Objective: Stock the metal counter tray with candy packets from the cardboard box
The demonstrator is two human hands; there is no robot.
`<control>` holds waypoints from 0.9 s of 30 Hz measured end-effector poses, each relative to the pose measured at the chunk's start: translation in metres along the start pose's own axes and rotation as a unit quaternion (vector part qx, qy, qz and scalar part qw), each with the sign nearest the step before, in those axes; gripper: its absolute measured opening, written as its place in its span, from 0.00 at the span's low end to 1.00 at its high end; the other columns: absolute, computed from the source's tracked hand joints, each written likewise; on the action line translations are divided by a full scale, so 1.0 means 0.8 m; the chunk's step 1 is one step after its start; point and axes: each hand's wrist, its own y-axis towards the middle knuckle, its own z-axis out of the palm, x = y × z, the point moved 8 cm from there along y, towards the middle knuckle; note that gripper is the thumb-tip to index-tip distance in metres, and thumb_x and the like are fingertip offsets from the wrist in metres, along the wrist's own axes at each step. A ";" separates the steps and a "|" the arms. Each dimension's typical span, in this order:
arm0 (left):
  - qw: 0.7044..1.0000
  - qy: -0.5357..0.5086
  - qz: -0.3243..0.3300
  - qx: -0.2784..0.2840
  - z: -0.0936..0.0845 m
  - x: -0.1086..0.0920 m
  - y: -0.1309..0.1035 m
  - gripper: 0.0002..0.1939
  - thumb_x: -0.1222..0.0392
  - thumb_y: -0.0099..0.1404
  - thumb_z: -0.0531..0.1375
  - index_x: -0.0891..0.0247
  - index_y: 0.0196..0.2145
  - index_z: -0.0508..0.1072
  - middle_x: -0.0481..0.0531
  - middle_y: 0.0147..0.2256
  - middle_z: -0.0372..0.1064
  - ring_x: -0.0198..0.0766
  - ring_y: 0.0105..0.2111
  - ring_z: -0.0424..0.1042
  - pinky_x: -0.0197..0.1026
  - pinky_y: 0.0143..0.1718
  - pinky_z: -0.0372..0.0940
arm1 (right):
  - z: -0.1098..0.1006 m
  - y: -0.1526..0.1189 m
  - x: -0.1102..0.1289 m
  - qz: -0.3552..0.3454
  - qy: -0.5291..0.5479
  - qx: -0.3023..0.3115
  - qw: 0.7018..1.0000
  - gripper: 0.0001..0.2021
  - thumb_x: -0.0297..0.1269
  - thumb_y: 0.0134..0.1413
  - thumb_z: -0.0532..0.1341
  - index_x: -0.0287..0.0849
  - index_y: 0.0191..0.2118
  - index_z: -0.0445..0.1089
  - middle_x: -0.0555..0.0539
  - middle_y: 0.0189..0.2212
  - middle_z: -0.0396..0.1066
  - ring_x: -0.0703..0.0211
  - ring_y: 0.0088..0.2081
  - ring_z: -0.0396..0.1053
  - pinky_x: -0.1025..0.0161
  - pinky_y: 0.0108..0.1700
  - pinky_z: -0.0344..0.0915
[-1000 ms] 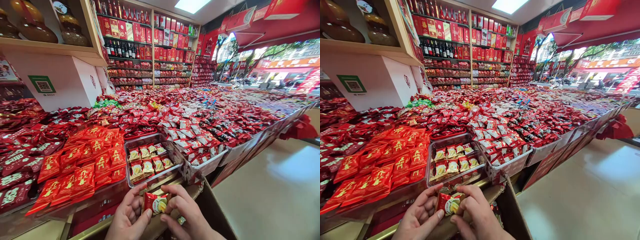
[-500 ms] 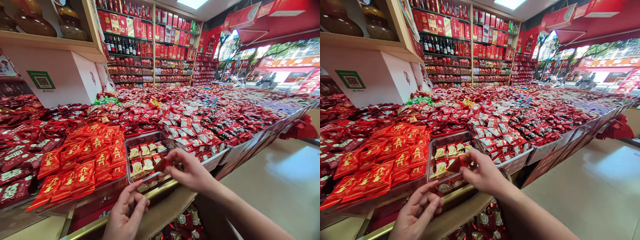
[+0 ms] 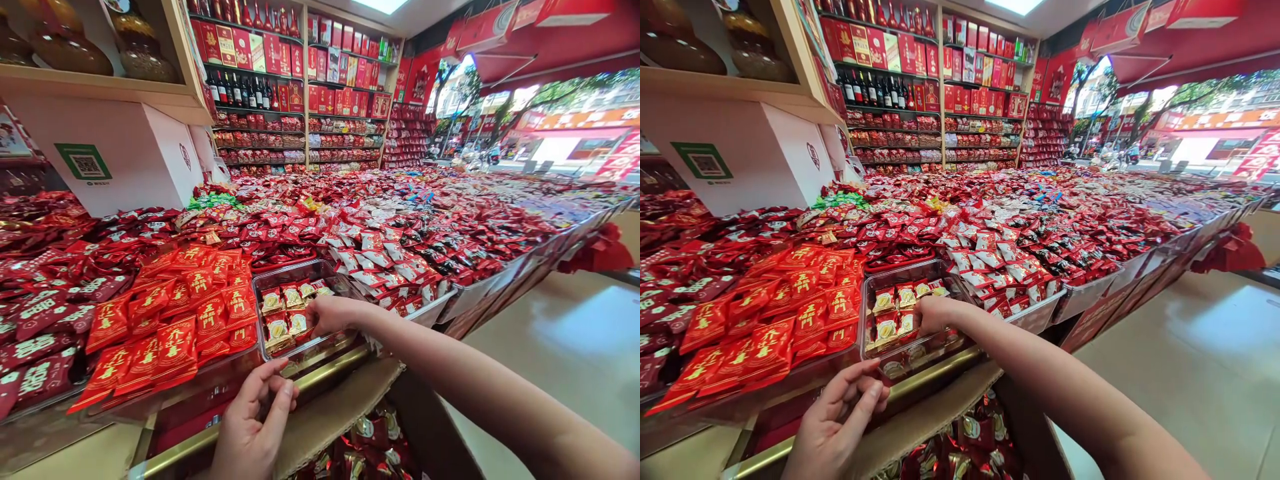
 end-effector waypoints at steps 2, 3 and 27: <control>1.000 0.009 0.002 0.002 0.000 0.000 0.001 0.10 0.56 0.59 0.57 0.54 0.40 0.67 0.40 0.25 0.67 0.31 0.28 0.70 0.30 0.32 0.66 | -0.001 0.001 0.003 0.002 -0.016 0.014 1.000 0.06 0.27 0.38 0.63 0.39 0.29 0.71 0.53 0.20 0.65 0.67 0.22 0.60 0.71 0.24 0.56; 1.000 0.013 0.003 0.003 0.000 0.000 0.001 0.10 0.56 0.59 0.57 0.54 0.40 0.67 0.40 0.25 0.67 0.31 0.28 0.70 0.30 0.33 0.65 | -0.002 0.002 0.004 0.002 -0.023 0.017 1.000 0.07 0.28 0.39 0.63 0.39 0.29 0.71 0.52 0.21 0.66 0.67 0.23 0.61 0.71 0.25 0.57; 0.914 0.345 0.187 0.100 0.039 -0.075 0.048 0.10 0.61 0.61 0.52 0.59 0.40 0.69 0.54 0.45 0.69 0.41 0.47 0.66 0.44 0.49 0.59 | 0.013 0.010 0.024 -0.075 -0.216 0.123 0.966 0.16 0.28 0.44 0.56 0.35 0.42 0.71 0.44 0.37 0.73 0.59 0.34 0.67 0.68 0.30 0.60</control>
